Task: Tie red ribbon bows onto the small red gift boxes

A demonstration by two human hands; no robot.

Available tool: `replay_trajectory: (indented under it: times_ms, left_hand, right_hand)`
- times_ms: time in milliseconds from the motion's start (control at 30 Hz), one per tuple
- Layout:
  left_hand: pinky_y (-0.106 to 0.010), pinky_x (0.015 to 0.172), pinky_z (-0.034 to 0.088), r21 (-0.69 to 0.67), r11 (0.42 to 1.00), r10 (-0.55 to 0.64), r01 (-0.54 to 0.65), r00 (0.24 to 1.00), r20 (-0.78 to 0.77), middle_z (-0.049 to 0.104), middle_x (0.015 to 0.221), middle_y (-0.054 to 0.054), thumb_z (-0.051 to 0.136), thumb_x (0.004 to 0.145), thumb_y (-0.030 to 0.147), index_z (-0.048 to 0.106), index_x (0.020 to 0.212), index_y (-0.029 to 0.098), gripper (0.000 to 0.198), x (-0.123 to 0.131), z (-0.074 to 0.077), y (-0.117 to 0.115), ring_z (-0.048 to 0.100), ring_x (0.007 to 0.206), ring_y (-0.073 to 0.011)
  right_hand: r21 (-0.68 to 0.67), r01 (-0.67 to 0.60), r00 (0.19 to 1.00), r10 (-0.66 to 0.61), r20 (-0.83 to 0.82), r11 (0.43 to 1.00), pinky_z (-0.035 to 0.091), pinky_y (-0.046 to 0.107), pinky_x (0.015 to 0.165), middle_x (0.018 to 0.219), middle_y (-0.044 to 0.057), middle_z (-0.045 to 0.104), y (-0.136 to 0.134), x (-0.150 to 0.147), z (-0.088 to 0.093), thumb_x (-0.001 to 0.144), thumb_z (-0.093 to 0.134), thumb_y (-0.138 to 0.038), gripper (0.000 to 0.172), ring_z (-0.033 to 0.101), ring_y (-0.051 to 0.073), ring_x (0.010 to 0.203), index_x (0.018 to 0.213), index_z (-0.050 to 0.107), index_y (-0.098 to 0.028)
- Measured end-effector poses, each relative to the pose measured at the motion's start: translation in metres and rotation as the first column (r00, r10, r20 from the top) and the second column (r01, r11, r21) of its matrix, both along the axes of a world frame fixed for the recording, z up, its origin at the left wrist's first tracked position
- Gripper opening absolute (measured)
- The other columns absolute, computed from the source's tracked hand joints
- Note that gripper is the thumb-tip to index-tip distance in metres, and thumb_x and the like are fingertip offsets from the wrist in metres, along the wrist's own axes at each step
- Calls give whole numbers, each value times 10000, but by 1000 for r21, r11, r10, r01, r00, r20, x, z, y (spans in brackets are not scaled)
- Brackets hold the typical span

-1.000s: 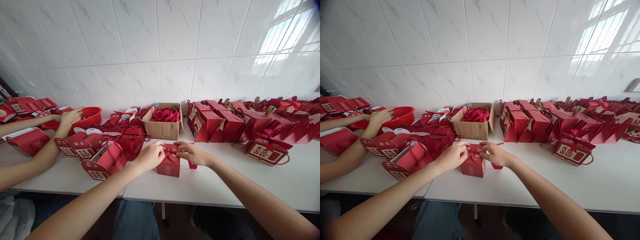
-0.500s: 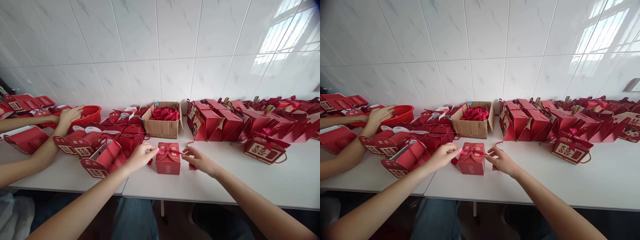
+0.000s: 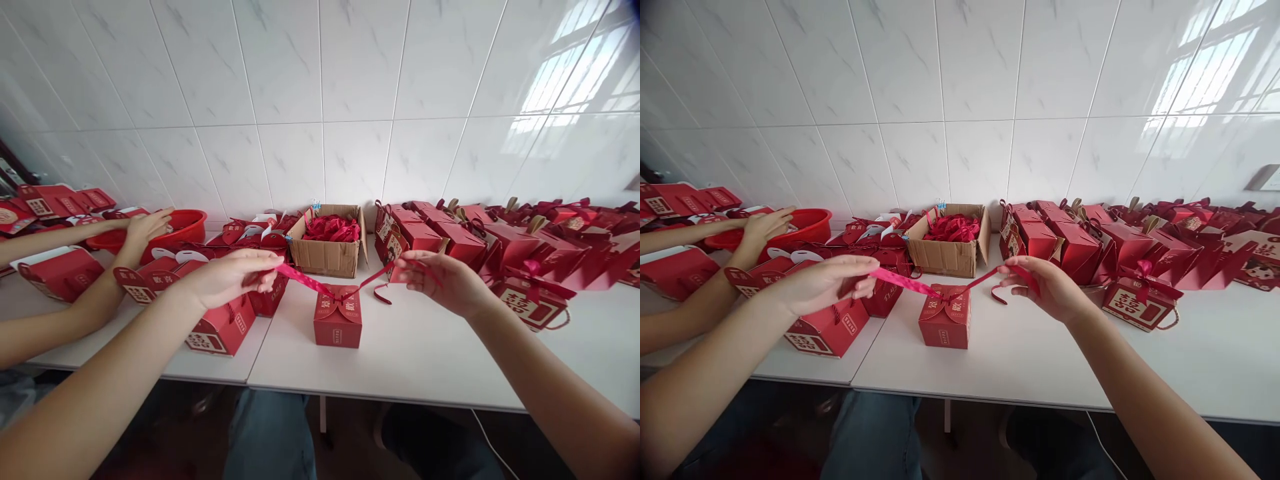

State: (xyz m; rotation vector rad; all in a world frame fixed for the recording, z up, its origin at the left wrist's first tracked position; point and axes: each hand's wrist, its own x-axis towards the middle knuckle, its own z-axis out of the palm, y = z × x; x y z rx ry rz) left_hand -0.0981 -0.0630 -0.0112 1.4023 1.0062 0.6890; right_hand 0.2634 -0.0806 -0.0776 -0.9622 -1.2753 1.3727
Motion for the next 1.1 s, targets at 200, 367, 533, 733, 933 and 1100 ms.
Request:
replay_trajectory:
  times_ms: [200,367,533,733,933,1100]
  left_hand:
    - [-254,529,410,76,994,-79,79,997,-10,445,540,10,723,704,322,536,552,167,287,15,43,6,422,516,-91]
    - [-267,631,444,314,949,38,36,974,-224,585,653,-5,753,631,229,618,642,150,157,38,68,8,542,618,-107]
    - [-303,710,472,481,876,119,34,951,-284,679,742,-24,747,641,247,686,715,159,131,53,80,19,611,706,-145]
    - [-316,782,485,613,789,79,45,982,-173,707,806,-47,698,734,338,716,846,160,211,72,70,25,639,814,-165]
    - [-273,565,436,699,716,171,3,969,-179,633,642,-30,676,762,369,711,833,159,224,85,64,23,573,625,-143]
    - [-232,451,281,702,712,200,2,958,-205,504,553,18,650,770,430,701,820,150,290,87,64,22,377,446,-63]
  right_hand:
    - [175,-112,991,122,-49,978,523,341,762,1199,46,638,10,-23,39,778,561,-250,294,658,226,991,1062,638,-247]
    - [235,-44,999,42,13,971,466,244,563,921,47,689,21,-53,60,747,711,-390,239,663,138,695,849,647,-183]
    - [376,70,996,-88,32,924,299,222,436,514,-51,465,30,-72,71,709,752,-411,351,383,52,445,567,537,-173]
    - [443,102,984,-154,84,891,302,232,498,558,-44,443,36,-84,75,775,698,-411,316,384,65,523,602,586,-171]
    - [498,25,989,-95,115,867,372,241,572,656,-16,577,37,-90,79,805,661,-424,277,489,85,599,718,626,-164]
    - [579,16,982,-121,143,815,403,249,594,663,-10,593,38,-92,79,812,636,-468,308,523,95,610,743,626,-168]
